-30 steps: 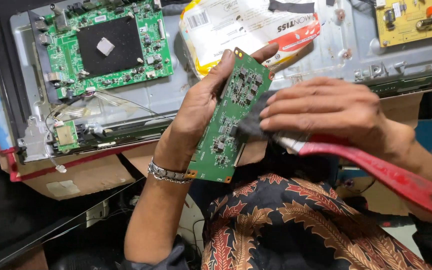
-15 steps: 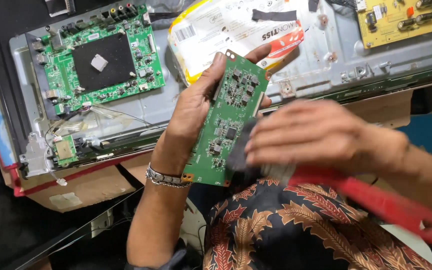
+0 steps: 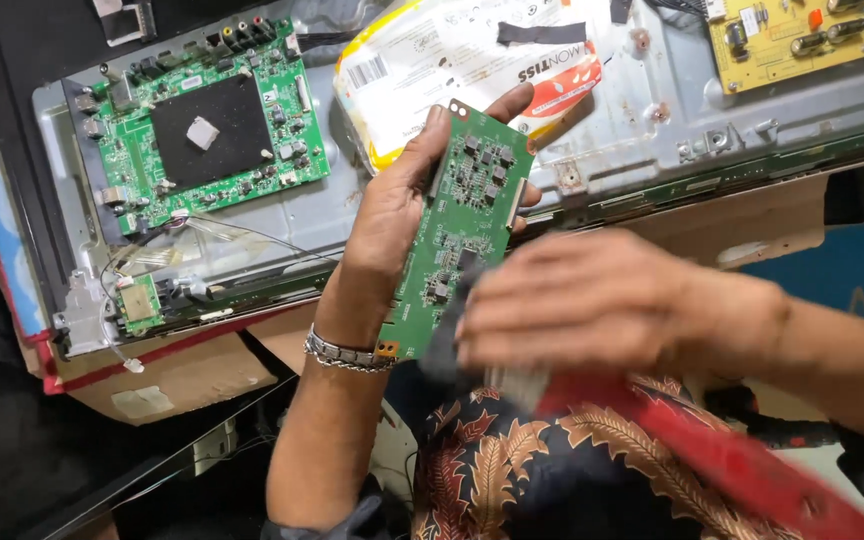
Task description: The person holds a green circuit board and brushes it with a red-handled brush. They briefly pour a liquid from a small can onto the board, then continue brushing both sides of the board. The person flips the board over to clean the other side and finishes by brushing the edges.
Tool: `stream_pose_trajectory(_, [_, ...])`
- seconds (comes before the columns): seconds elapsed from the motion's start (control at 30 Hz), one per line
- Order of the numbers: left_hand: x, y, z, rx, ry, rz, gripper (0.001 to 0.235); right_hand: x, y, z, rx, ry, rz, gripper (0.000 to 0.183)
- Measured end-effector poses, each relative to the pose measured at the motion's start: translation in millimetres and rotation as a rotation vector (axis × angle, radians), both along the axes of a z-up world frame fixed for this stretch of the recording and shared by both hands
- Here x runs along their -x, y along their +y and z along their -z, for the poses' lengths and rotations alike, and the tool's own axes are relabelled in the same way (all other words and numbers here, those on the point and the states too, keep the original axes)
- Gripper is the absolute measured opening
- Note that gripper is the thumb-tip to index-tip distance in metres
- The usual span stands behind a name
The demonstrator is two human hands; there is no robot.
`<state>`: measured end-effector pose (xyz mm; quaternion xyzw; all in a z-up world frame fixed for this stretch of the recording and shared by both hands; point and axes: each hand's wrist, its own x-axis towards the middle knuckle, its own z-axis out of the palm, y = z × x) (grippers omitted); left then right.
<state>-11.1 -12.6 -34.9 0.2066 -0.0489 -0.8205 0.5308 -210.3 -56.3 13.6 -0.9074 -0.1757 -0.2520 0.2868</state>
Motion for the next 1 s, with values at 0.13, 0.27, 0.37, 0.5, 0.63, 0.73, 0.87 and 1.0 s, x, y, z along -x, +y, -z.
stream_pose_trajectory(0.13, [-7.2, 1.9, 7.3, 0.051, 0.156, -0.066, 0.059, -8.9, -12.2, -8.6, -0.047, -0.055, 0.247, 0.037])
stream_pose_trajectory(0.27, [4.5, 1.4, -10.4, 0.052, -0.031, -0.099, 0.058, -9.4, 4.1, 1.1, -0.088, -0.084, 0.087, 0.024])
stream_pose_trajectory(0.37, [11.3, 1.5, -23.8, -0.099, 0.145, -0.150, 0.059, 1.5, -40.8, -12.5, -0.046, -0.025, 0.366, 0.028])
stream_pose_trajectory(0.5, [4.2, 4.8, -16.7, 0.001, -0.049, -0.082, 0.059, -5.1, 1.0, -3.1, 0.058, -0.117, 0.150, 0.020])
stream_pose_trajectory(0.63, [13.9, 3.6, -44.5, -0.083, -0.007, -0.135, 0.062, -2.0, -20.8, -18.6, -0.013, -0.022, 0.304, 0.039])
stream_pose_trajectory(0.73, [14.5, 3.2, -32.5, -0.134, -0.057, -0.120, 0.060, -11.3, 4.2, -10.3, -0.015, -0.049, 0.153, 0.040])
stream_pose_trajectory(0.87, [16.7, 10.0, -48.3, -0.102, 0.214, -0.103, 0.066, -4.5, -40.6, -13.6, -0.039, 0.000, 0.247, 0.036])
stream_pose_trajectory(1.0, [6.1, 8.8, -28.1, -0.099, 0.085, -0.061, 0.060, -12.7, -13.0, -14.7, -0.066, -0.050, 0.270, 0.040])
